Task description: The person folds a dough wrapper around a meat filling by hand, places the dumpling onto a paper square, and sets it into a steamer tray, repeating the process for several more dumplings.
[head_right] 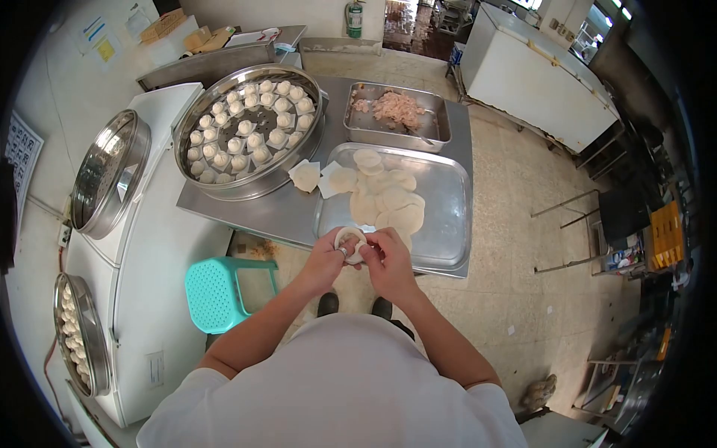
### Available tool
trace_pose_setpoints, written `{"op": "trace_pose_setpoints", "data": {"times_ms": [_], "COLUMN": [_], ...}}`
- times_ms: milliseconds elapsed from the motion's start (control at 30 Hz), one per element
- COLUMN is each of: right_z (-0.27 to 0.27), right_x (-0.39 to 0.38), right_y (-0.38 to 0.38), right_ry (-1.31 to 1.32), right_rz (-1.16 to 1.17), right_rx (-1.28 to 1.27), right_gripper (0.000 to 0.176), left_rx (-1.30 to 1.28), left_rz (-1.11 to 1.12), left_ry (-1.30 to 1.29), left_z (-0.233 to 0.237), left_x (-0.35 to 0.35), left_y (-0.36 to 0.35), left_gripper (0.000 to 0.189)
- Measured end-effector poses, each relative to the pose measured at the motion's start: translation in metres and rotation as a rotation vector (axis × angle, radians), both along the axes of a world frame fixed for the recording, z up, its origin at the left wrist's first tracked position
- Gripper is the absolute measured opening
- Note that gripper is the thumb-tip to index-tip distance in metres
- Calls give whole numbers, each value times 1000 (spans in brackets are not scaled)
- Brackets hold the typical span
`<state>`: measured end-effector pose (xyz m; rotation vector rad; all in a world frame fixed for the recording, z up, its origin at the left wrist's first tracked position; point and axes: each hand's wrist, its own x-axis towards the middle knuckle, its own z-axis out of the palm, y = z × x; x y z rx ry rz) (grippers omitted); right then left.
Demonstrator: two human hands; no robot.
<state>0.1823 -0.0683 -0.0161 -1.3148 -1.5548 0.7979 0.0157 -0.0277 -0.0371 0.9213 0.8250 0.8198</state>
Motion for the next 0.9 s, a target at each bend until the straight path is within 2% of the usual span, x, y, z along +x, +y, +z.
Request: {"op": "trace_pose_setpoints", "data": {"times_ms": [67, 267, 467, 567, 767, 900], "right_z": [-1, -2, 11, 20, 4, 11], "right_x": [0, -3, -5, -2, 2, 1], "right_y": [0, -7, -9, -9, -14, -19], "right_ry": [23, -138, -45, -87, -232, -163], "right_rz": [-12, -49, -54, 41, 29, 32], "right_rx": [4, 75, 73, 39, -20, -31], "right_gripper": [14, 7, 10, 11, 11, 12], "left_rx": [25, -45, 6, 62, 40, 1], "left_rz": [-55, -90, -172, -256, -365, -405], "left_ry": [11, 90, 116, 186, 240, 237], "left_z": [2, 2, 6, 4, 5, 9], "left_x": [-3, -8, -14, -16, -18, -21], "left_y": [1, 4, 4, 6, 12, 14], "left_gripper": [25, 24, 23, 24, 28, 28]}}
